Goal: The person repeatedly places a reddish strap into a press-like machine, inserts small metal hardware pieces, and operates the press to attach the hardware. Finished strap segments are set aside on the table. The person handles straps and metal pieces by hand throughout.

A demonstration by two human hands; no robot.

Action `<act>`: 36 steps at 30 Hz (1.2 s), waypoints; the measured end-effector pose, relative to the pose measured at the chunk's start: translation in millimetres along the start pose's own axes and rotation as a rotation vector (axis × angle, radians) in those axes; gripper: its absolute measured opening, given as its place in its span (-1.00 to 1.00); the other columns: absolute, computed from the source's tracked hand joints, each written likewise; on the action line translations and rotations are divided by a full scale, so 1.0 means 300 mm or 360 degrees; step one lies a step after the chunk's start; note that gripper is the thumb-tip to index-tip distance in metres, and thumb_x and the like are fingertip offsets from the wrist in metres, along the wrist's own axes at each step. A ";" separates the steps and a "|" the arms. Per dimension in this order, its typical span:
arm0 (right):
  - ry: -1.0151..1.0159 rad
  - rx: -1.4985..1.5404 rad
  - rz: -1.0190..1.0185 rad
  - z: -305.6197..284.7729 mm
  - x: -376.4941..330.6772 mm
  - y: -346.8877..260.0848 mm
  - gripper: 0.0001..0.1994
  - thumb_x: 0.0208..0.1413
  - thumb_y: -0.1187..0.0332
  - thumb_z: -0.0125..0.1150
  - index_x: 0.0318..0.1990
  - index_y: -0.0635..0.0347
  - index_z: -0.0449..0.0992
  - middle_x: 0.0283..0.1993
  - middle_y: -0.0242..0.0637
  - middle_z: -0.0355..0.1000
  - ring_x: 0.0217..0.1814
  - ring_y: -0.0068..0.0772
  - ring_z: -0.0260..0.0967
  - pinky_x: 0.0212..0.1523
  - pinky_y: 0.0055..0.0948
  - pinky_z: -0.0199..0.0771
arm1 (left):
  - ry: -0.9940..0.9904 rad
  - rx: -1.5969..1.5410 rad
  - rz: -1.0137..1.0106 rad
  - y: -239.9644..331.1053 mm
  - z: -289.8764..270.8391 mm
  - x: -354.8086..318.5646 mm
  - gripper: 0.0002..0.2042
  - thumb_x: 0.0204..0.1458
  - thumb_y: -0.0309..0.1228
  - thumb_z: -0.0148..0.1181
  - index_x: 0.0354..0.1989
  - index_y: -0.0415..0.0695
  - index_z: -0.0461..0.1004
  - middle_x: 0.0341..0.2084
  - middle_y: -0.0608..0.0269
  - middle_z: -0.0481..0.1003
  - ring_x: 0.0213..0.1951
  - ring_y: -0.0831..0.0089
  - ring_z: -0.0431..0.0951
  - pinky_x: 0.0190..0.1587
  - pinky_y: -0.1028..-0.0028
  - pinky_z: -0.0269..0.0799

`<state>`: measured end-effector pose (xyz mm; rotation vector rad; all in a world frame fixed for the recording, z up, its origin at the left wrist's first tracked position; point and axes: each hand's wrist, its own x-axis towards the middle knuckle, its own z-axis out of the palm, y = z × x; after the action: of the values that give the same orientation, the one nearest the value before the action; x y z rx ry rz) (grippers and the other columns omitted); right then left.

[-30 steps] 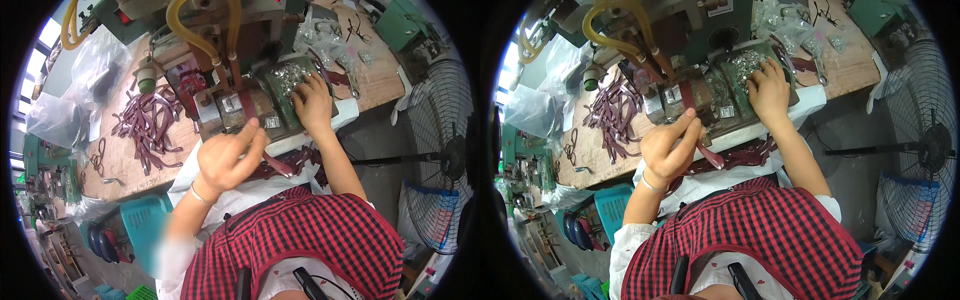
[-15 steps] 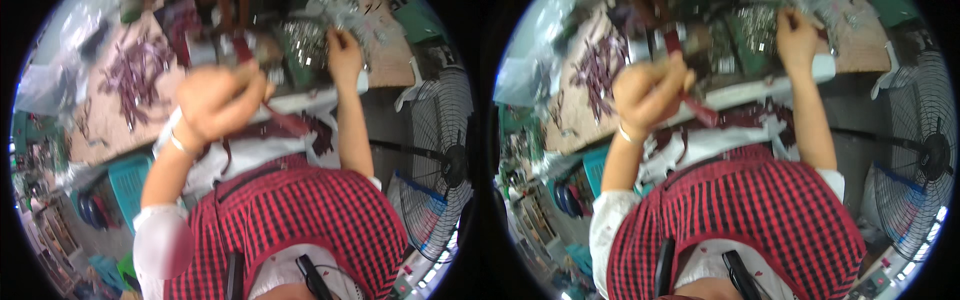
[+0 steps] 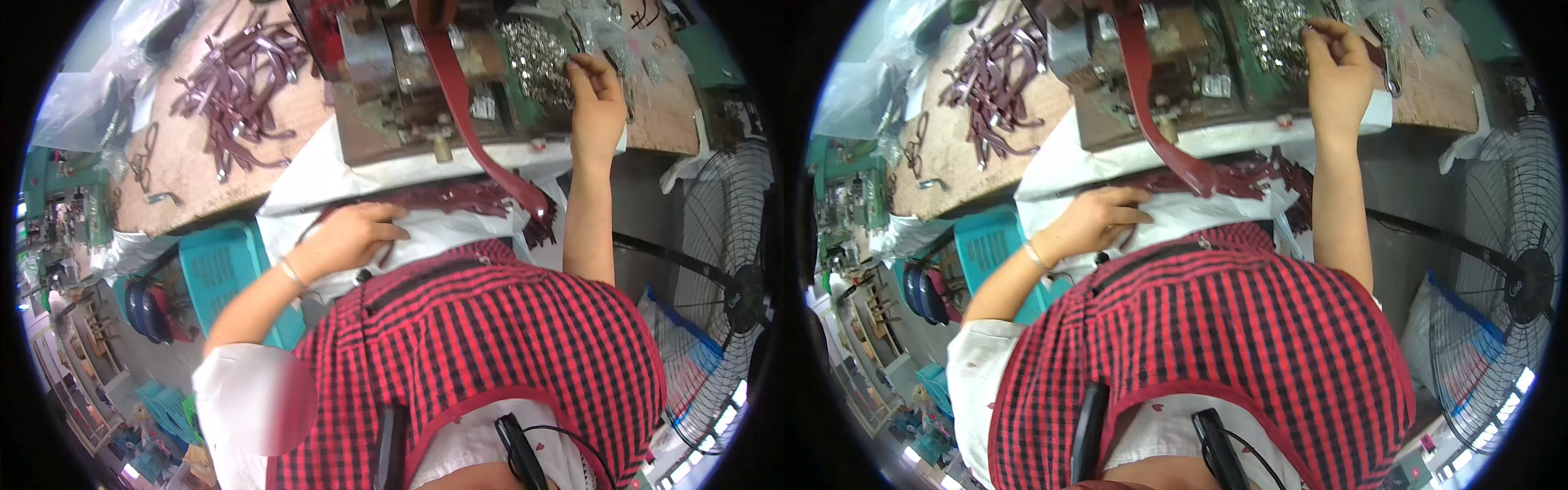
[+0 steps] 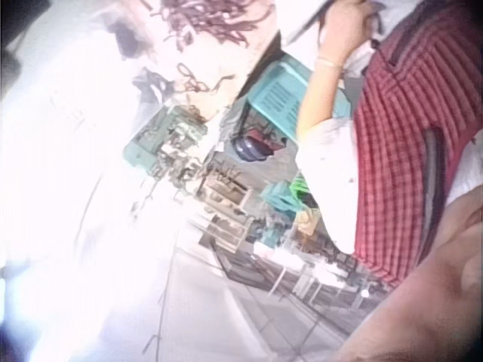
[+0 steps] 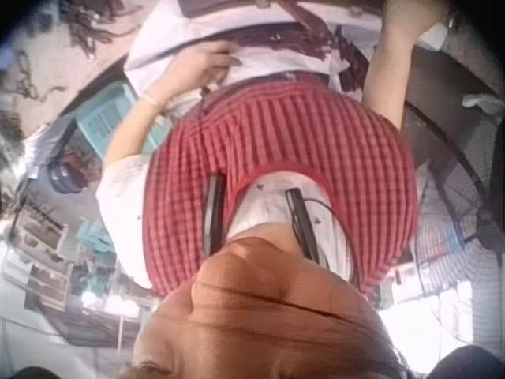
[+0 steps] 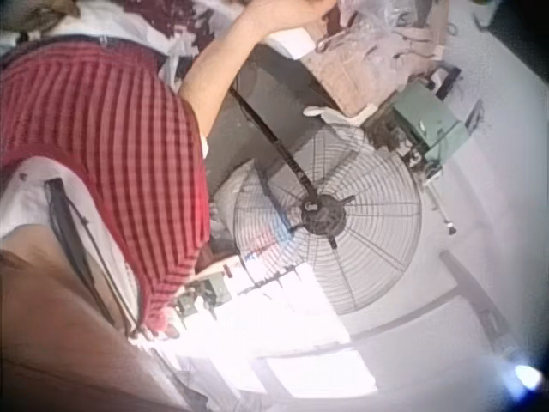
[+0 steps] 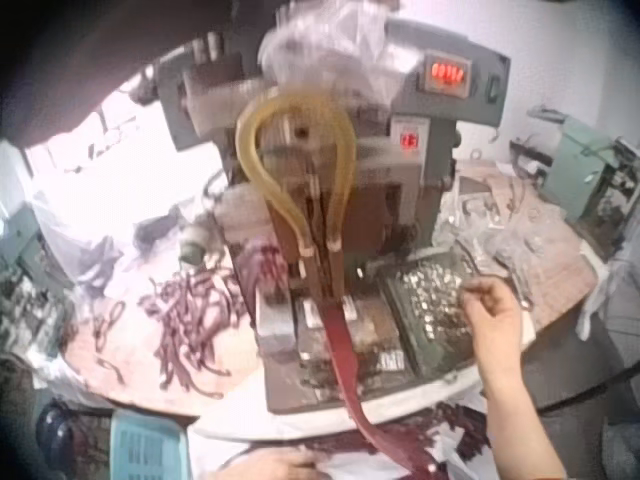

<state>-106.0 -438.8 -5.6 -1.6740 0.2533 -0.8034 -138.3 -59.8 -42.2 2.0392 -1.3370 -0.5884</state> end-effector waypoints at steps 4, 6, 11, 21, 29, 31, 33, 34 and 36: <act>-0.0064 -0.0045 0.0108 0.051 -0.016 -0.035 -0.85 0.25 0.48 0.27 -0.07 0.30 0.58 -0.16 -0.40 0.58 -0.13 -0.67 0.46 -0.06 -0.65 0.40 | 0.0376 -0.0295 -0.0253 0.133 -0.187 0.031 -0.85 -0.01 -0.53 0.40 -0.25 -0.21 0.62 -0.32 0.11 0.63 -0.26 0.15 0.63 -0.15 0.32 0.52; -0.0053 -0.0054 0.0135 0.035 -0.015 -0.053 -0.86 0.27 0.47 0.25 -0.06 0.29 0.58 -0.17 -0.42 0.57 -0.14 -0.68 0.46 -0.07 -0.64 0.39 | 0.0720 -0.0084 -0.0525 0.213 -0.378 -0.006 -0.88 -0.02 -0.60 0.38 -0.31 -0.23 0.57 -0.45 0.23 0.58 -0.38 0.44 0.56 -0.29 0.46 0.46; -0.0088 0.0027 0.0119 0.058 0.018 -0.088 -0.86 0.26 0.50 0.28 -0.06 0.31 0.58 -0.18 -0.41 0.59 -0.16 -0.68 0.47 -0.09 -0.66 0.41 | 0.0765 0.0725 -0.1276 0.006 -0.585 -0.243 -0.90 0.03 -0.56 0.24 -0.31 -0.29 0.48 -0.44 -0.04 0.61 -0.38 0.09 0.64 -0.30 0.24 0.48; 0.0005 -0.0434 0.0103 0.013 -0.031 -0.106 -0.84 0.17 0.53 0.32 -0.10 0.28 0.68 -0.15 -0.33 0.64 -0.12 -0.60 0.51 -0.04 -0.57 0.46 | 0.1836 0.0431 -0.0691 -0.103 -0.452 0.097 -0.84 0.21 -0.49 0.25 -0.08 -0.23 0.53 -0.37 0.04 0.62 -0.34 0.24 0.65 -0.23 0.40 0.52; -0.0442 0.0127 -0.0138 0.269 -0.024 -0.366 -0.76 0.10 0.54 0.33 -0.06 0.34 0.56 -0.22 -0.28 0.60 -0.12 -0.49 0.54 -0.04 -0.48 0.50 | 0.2039 -0.0380 -0.0240 -0.154 -0.449 0.137 -0.89 0.32 -0.50 0.18 -0.23 -0.29 0.51 -0.36 0.30 0.60 -0.38 0.69 0.50 -0.31 0.65 0.40; -0.0462 0.0236 0.0058 0.327 -0.046 -0.331 -0.72 0.10 0.56 0.34 -0.03 0.35 0.51 -0.22 -0.27 0.59 -0.12 -0.53 0.53 -0.05 -0.51 0.49 | 0.2109 -0.0606 -0.0239 -0.156 -0.400 0.129 -0.87 0.33 -0.48 0.17 -0.29 -0.26 0.48 -0.38 0.25 0.61 -0.42 0.64 0.53 -0.35 0.65 0.42; -0.0388 0.0316 0.0094 0.347 -0.057 -0.336 -0.69 0.09 0.56 0.34 0.00 0.37 0.50 -0.21 -0.28 0.59 -0.13 -0.55 0.53 -0.05 -0.52 0.49 | 0.2236 -0.0827 -0.0303 -0.133 -0.373 0.115 -0.84 0.34 -0.44 0.17 -0.32 -0.22 0.44 -0.38 0.16 0.62 -0.47 0.55 0.56 -0.40 0.60 0.46; -0.0353 0.0347 0.0117 0.346 -0.070 -0.335 -0.68 0.09 0.56 0.34 0.01 0.38 0.49 -0.21 -0.28 0.59 -0.14 -0.56 0.52 -0.04 -0.53 0.48 | 0.2298 -0.0806 -0.0240 -0.108 -0.380 0.123 -0.83 0.34 -0.43 0.17 -0.33 -0.22 0.44 -0.38 0.15 0.62 -0.48 0.54 0.56 -0.41 0.59 0.47; -0.0368 0.0497 0.0225 0.350 -0.074 -0.336 -0.66 0.09 0.56 0.34 0.04 0.39 0.48 -0.20 -0.29 0.59 -0.14 -0.58 0.52 -0.04 -0.54 0.48 | 0.2404 -0.0579 -0.0054 0.020 -0.440 0.159 -0.79 0.36 -0.38 0.13 -0.33 -0.21 0.45 -0.42 0.07 0.63 -0.52 0.52 0.55 -0.45 0.58 0.42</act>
<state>-82.1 -316.9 73.5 -1.4207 0.0783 -0.5088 -36.6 -71.7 53.9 1.4740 -0.2250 0.6251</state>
